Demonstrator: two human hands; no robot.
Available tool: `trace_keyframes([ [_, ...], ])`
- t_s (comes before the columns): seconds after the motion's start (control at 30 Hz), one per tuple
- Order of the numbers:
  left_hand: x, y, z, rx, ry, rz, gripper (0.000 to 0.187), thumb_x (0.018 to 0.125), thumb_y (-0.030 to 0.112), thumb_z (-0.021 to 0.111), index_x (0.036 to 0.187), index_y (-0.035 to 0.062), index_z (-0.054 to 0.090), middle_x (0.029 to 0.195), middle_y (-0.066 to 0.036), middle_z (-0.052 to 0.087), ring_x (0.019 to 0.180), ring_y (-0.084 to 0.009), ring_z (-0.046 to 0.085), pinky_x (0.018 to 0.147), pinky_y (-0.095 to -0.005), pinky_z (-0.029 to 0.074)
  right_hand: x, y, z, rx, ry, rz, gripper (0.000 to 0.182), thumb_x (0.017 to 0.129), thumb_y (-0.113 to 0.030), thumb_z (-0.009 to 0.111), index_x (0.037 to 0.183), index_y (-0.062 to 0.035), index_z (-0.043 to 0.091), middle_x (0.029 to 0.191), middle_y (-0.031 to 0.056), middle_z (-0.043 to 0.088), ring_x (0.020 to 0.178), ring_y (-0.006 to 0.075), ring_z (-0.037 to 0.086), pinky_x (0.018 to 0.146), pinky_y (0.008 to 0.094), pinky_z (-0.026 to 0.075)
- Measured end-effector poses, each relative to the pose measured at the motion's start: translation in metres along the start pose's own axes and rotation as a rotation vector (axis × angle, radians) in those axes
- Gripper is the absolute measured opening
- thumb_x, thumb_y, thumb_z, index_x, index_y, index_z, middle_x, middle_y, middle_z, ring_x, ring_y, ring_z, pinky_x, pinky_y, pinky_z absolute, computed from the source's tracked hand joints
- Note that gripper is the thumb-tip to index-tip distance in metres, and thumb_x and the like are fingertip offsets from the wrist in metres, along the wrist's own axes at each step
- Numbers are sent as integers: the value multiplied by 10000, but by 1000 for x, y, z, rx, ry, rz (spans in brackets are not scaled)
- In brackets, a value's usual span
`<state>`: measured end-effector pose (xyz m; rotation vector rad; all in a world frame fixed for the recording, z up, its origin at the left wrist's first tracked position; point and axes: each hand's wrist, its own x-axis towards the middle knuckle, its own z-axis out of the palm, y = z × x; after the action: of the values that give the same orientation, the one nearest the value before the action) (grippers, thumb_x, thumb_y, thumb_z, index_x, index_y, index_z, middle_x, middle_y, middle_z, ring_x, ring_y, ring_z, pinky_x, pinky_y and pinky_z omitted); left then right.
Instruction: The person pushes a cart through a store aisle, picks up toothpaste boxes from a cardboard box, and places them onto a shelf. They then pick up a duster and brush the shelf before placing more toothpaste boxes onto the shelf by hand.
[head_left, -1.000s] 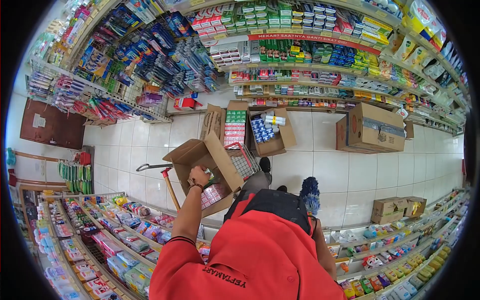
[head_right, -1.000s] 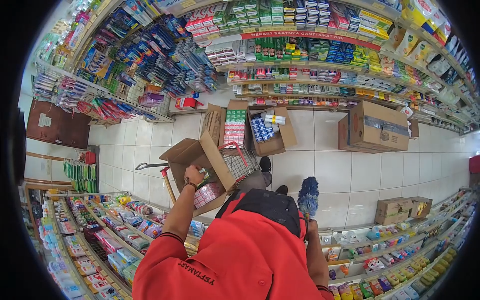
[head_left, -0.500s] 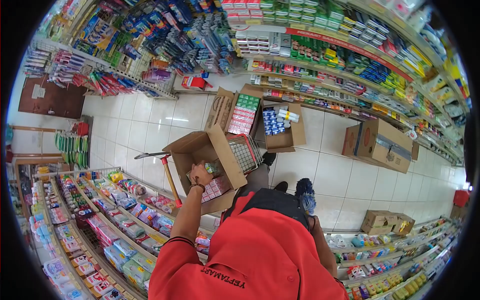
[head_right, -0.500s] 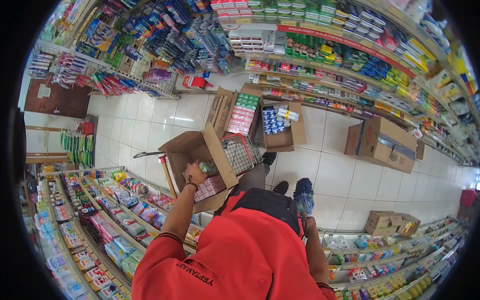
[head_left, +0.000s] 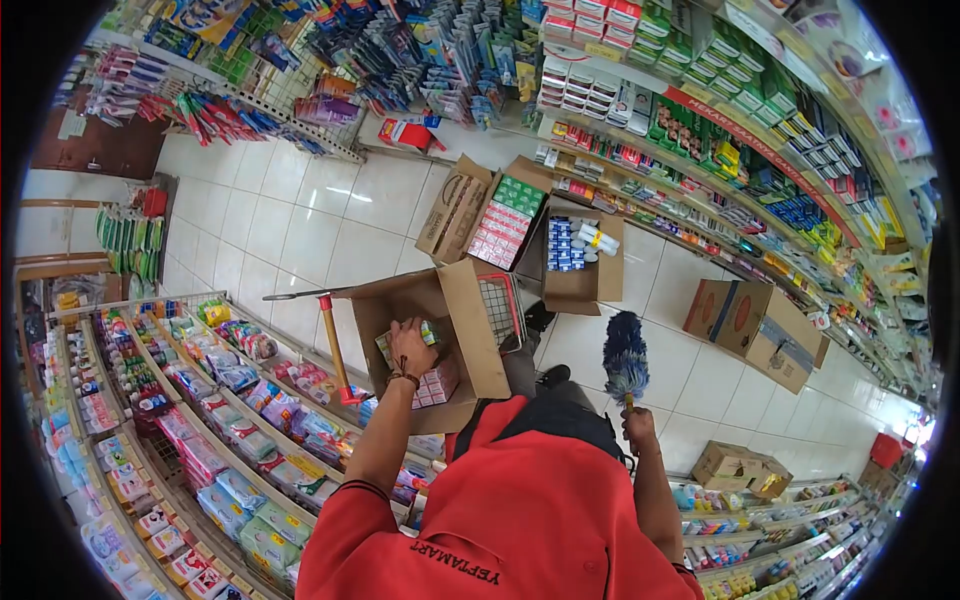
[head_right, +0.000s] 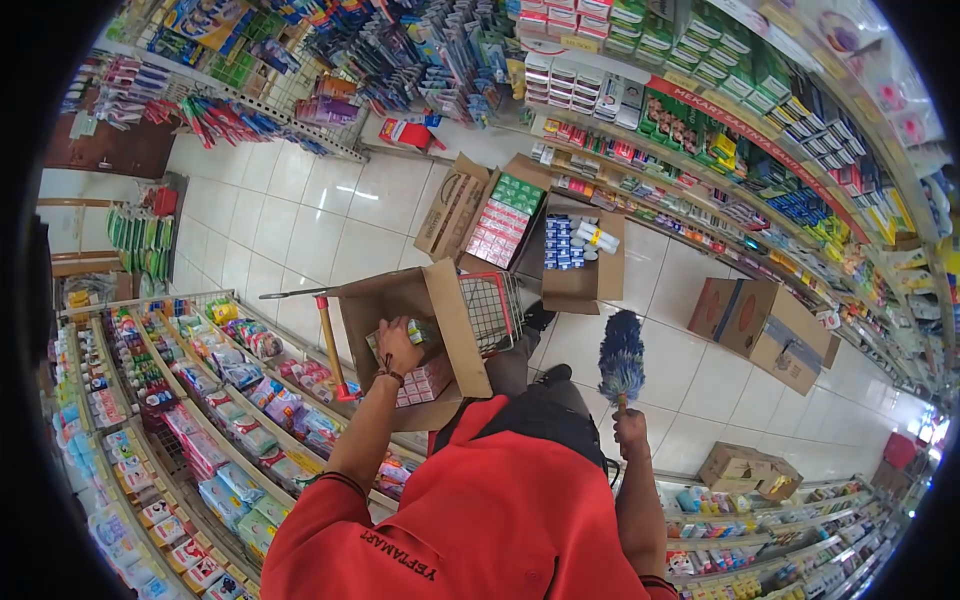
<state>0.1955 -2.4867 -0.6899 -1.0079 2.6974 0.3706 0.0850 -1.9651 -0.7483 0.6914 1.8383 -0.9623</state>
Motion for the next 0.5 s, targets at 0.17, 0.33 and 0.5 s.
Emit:
trace_keyframes([
  [0.17,2,-5,7,-12,20,13,508,634,222,825,1096,81,667,1103,-94,665,1094,-333,539,943,-475,456,-4,-24,5,-46,-12,-67,154,876,-142,588,883,9,615,618,41,523,458,141,486,411,315,405],
  [0.33,-19,-4,10,-37,28,10,508,620,177,824,1088,57,665,1115,-116,662,1096,-355,534,946,-462,459,-4,-3,4,-64,-57,-149,193,873,-150,593,941,23,644,619,41,525,461,144,483,420,311,423],
  [0.5,-38,-11,13,-115,136,104,498,583,153,849,1044,65,684,1068,-123,678,1033,-355,583,945,-449,457,4,57,-7,13,-103,-105,216,865,-134,618,983,44,645,633,45,540,475,141,493,414,307,423],
])
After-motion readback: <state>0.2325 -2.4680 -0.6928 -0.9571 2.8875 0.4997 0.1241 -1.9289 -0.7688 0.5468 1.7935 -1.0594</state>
